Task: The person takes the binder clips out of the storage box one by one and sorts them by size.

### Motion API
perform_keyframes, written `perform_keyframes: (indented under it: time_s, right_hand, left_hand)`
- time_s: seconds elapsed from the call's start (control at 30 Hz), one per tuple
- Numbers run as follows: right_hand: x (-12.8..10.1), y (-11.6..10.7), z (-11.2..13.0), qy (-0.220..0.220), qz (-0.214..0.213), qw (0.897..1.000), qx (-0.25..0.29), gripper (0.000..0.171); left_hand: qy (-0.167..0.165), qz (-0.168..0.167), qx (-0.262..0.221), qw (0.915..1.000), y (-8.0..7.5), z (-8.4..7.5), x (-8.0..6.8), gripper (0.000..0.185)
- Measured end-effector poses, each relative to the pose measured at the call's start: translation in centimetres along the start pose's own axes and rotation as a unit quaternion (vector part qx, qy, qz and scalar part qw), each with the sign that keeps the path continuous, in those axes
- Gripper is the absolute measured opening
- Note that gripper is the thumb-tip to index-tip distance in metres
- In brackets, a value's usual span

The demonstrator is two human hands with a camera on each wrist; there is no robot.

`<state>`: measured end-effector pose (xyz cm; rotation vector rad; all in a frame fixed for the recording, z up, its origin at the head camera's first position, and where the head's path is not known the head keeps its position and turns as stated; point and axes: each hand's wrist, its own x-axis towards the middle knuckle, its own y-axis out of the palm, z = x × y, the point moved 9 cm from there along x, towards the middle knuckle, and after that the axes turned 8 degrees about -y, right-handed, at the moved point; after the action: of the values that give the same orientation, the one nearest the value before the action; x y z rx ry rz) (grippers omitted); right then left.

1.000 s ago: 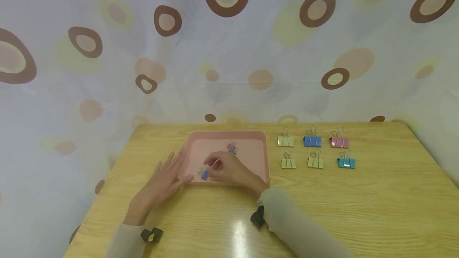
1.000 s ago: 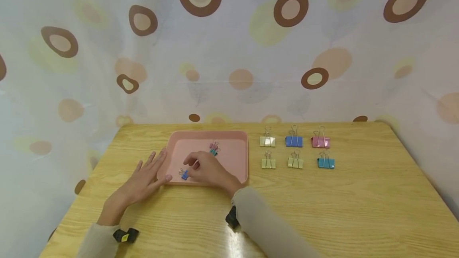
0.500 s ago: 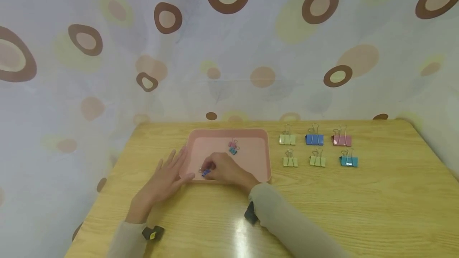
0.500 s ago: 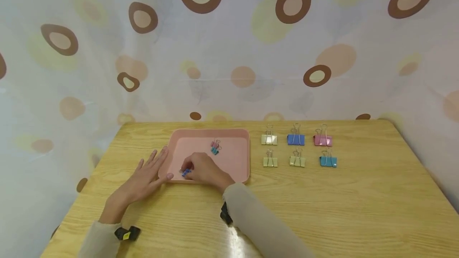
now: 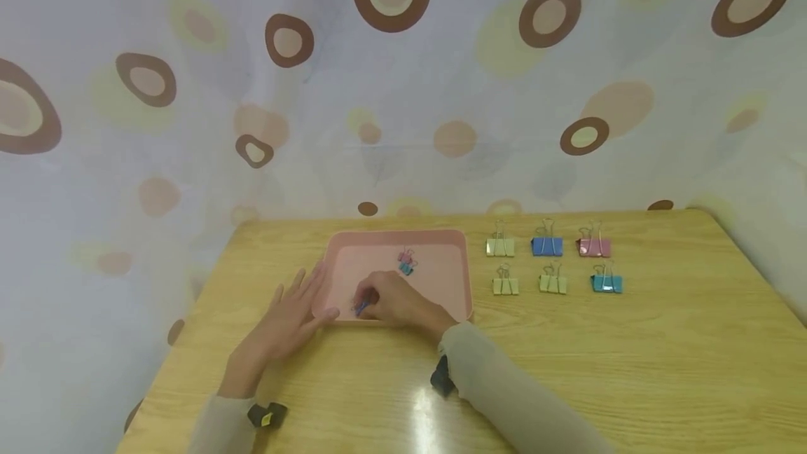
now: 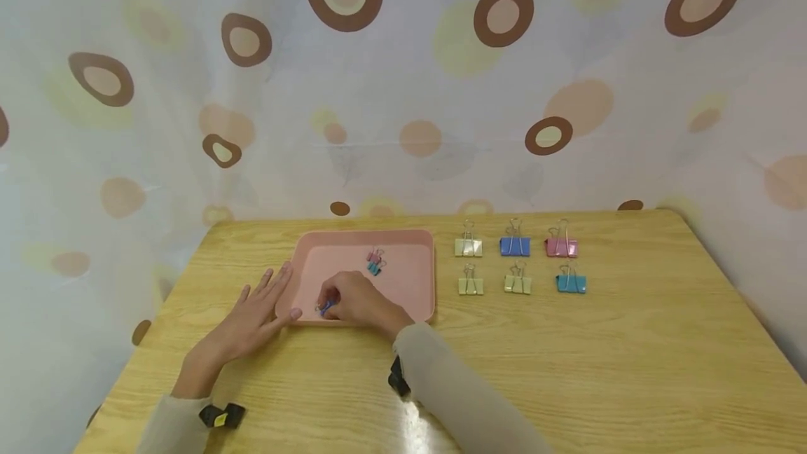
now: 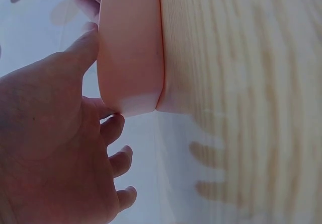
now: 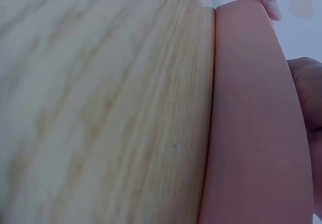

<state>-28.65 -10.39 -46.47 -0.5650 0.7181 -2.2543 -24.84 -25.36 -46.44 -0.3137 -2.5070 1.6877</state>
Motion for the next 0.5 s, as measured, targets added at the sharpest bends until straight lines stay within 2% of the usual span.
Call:
perform_keyframes:
  time_s: [0.3, 0.5]
  right_hand:
    - [-1.1, -1.8, -0.4, 0.011, -0.038, 0.999, 0.025, 0.012]
    - [-2.0, -3.2, -0.1, 0.008, -0.07, 0.997, 0.027, 0.011]
  left_hand:
    - [0.005, -0.009, 0.001, 0.9999, -0.1, -0.2, -0.2, 0.08]
    - [0.001, -0.002, 0.001, 1.0, -0.1, -0.3, -0.2, 0.081]
